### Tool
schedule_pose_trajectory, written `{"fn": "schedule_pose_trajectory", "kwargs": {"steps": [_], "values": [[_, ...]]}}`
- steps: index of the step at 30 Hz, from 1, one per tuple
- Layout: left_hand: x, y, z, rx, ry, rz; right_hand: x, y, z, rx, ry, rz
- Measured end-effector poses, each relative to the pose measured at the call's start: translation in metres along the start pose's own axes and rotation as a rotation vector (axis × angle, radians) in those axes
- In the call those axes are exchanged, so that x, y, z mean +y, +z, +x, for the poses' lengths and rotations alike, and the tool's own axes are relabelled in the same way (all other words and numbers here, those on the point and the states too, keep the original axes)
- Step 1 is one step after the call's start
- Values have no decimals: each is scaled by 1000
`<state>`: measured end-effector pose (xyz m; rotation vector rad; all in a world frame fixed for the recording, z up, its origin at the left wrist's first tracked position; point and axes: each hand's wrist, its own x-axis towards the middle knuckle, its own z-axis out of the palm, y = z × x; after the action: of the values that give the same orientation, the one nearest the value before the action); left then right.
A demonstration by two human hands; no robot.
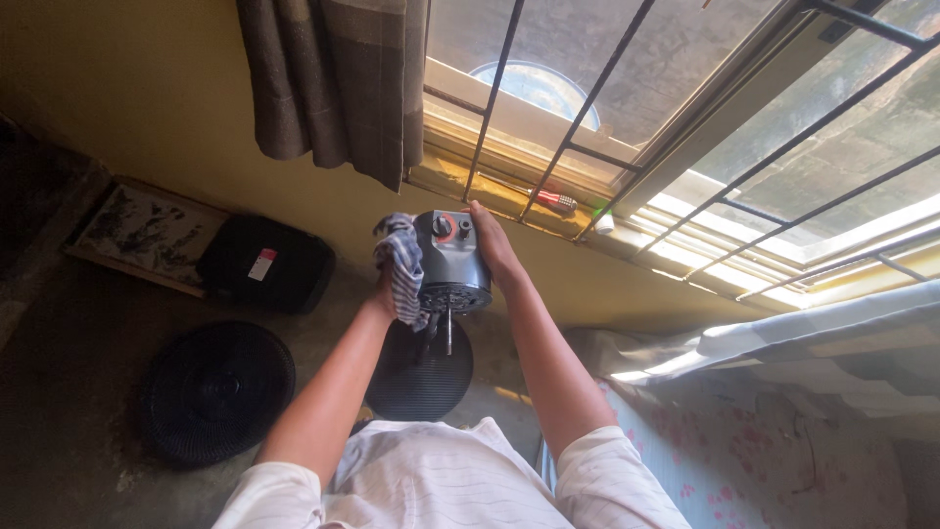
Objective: The person services a pedestal fan. They wipe the motor housing with a cloth, unscrew the blade cap by hand, remove the front grille guard, wipe the grille with the cloth, reattach the grille to the fan head, and tighten the central cap using a screwdriver.
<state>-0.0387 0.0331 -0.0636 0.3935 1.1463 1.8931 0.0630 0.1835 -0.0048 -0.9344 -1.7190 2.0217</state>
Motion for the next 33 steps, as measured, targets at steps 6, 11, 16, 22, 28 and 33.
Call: {"fn": "schedule_pose_trajectory", "kwargs": {"steps": [6,11,16,22,28,33], "values": [[24,13,5,-115,232,376,-6,1,-7,39,34,24],[39,19,5,-155,480,1031,-5,6,-11,12,-6,35],[47,9,26,-286,799,1394,4,15,-8,26,-74,-4],[60,13,25,-187,590,899,1,23,-10,34,-127,-14],[65,37,22,290,239,1039,3,27,-17,46,1,84],[54,26,7,183,53,1005,4,20,-17,46,-38,-9]]}}
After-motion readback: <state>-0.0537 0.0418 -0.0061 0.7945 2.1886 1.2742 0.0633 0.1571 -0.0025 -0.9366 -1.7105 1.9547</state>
